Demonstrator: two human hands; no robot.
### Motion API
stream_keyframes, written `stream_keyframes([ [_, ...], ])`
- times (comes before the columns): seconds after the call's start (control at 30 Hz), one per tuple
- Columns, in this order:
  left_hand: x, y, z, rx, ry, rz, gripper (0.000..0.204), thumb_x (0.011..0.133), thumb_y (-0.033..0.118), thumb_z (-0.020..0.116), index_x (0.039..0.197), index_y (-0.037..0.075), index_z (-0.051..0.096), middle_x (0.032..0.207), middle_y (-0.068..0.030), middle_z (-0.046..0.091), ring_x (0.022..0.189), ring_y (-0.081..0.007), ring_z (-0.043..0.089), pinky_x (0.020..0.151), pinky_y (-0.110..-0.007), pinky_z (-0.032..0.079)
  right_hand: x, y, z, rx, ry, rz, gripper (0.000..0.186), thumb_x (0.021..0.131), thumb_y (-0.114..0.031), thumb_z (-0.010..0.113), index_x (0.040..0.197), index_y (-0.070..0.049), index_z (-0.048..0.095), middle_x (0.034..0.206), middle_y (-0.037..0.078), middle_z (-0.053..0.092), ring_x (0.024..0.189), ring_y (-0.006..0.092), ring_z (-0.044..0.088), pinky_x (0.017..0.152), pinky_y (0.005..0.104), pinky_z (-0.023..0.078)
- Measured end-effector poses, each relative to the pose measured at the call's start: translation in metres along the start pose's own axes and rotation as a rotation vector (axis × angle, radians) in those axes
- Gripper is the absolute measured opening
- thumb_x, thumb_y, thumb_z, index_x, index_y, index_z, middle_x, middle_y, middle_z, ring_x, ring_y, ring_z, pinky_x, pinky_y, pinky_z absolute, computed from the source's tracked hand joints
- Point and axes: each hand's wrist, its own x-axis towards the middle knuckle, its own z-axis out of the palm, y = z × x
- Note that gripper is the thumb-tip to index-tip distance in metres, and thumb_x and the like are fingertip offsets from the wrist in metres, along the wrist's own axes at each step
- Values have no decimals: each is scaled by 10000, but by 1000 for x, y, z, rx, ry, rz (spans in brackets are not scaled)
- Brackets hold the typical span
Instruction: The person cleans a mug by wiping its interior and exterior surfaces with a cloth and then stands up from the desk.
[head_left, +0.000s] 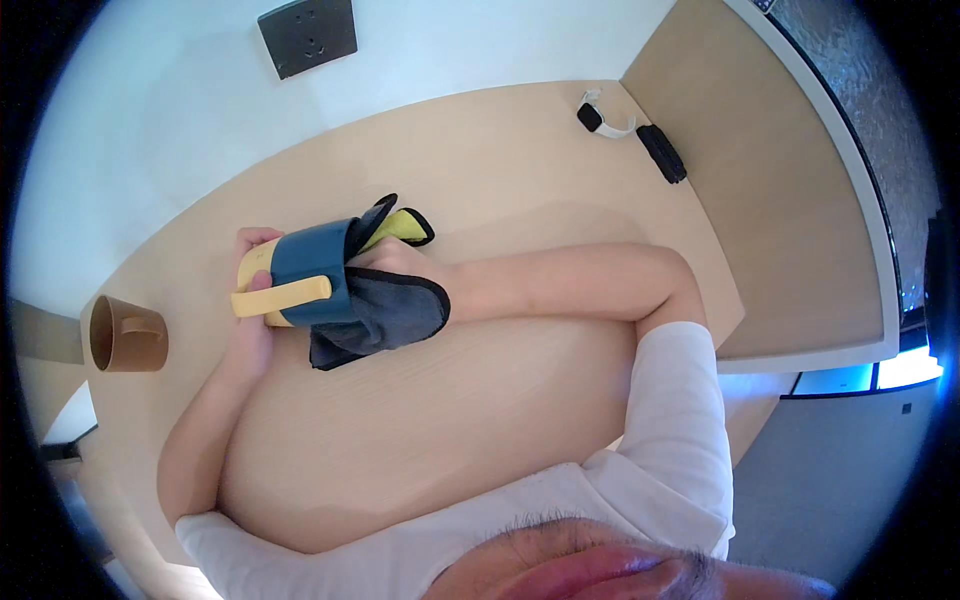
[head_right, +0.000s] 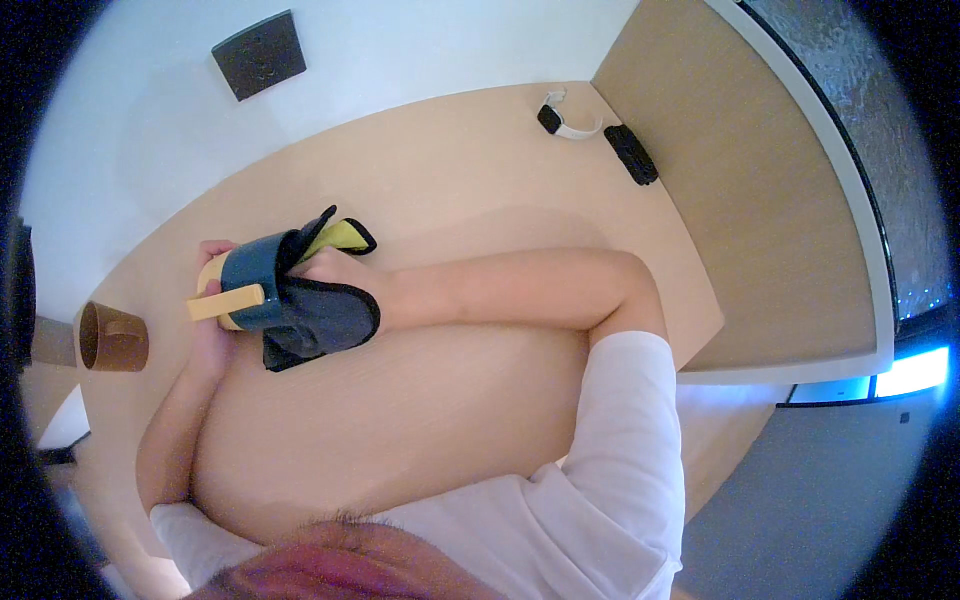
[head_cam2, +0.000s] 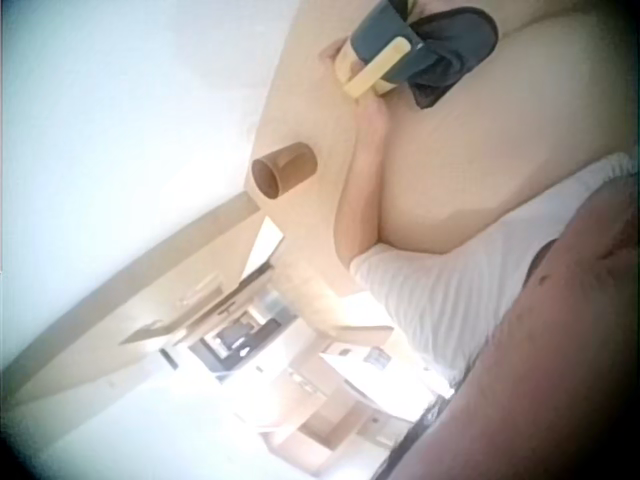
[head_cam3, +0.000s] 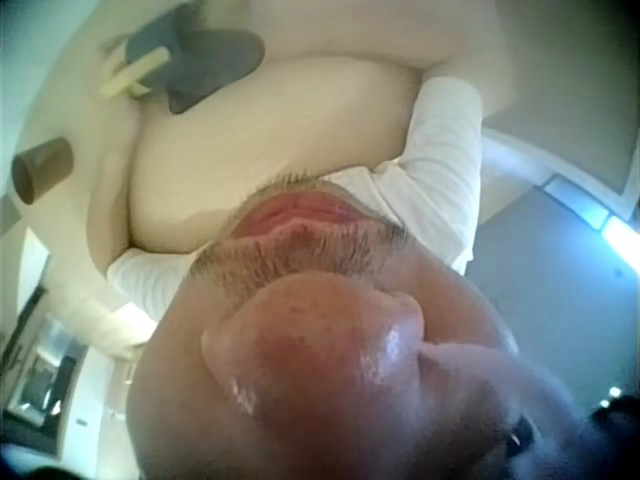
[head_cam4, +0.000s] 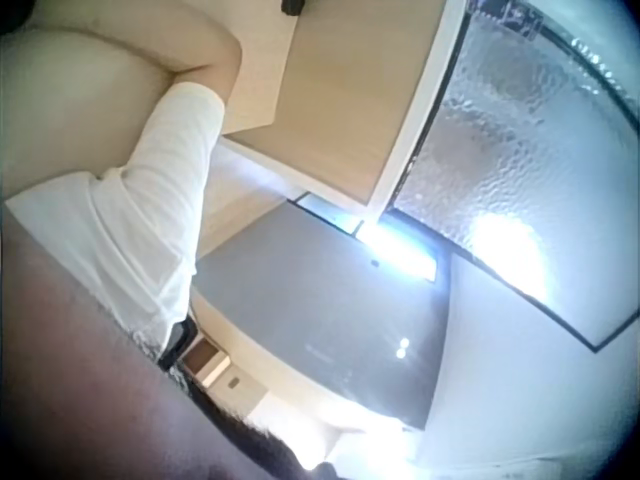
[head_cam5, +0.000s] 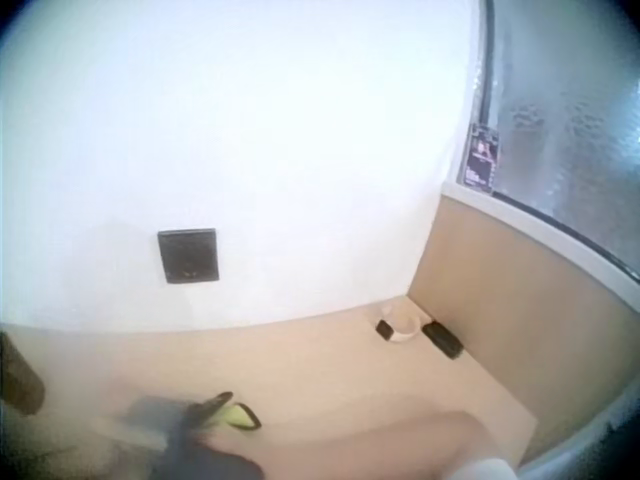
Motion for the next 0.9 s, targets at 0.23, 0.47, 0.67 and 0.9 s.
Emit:
stream_keyframes([
  [0.23,0,-2,-2,24,5,-1,555,900,545,497,1140,51,416,1036,-50,517,993,-121,521,867,-258,423,-2,3,2,57,-22,73,198,738,-172,685,877,-47,622,822,139,653,738,299,644,661,375,527],
  [0.47,1,-3,-4,23,10,9,533,908,526,491,1147,57,410,1051,-55,512,1014,-126,513,878,-265,420,1,7,6,-38,25,-51,182,741,-165,680,855,-36,621,813,147,650,722,305,641,652,379,523],
  [0.67,0,2,0,13,-12,7,539,909,534,494,1155,62,408,1062,-55,509,1028,-130,508,885,-266,417,-3,10,8,19,-26,52,191,757,-179,677,856,-27,617,826,158,649,726,319,636,662,374,524],
  [0.9,0,-5,-5,25,-6,3,543,911,540,492,1158,65,409,1047,-48,504,1005,-119,506,873,-256,419,-1,6,6,107,3,62,210,766,-189,677,877,-21,614,854,164,649,747,328,634,677,375,522],
])
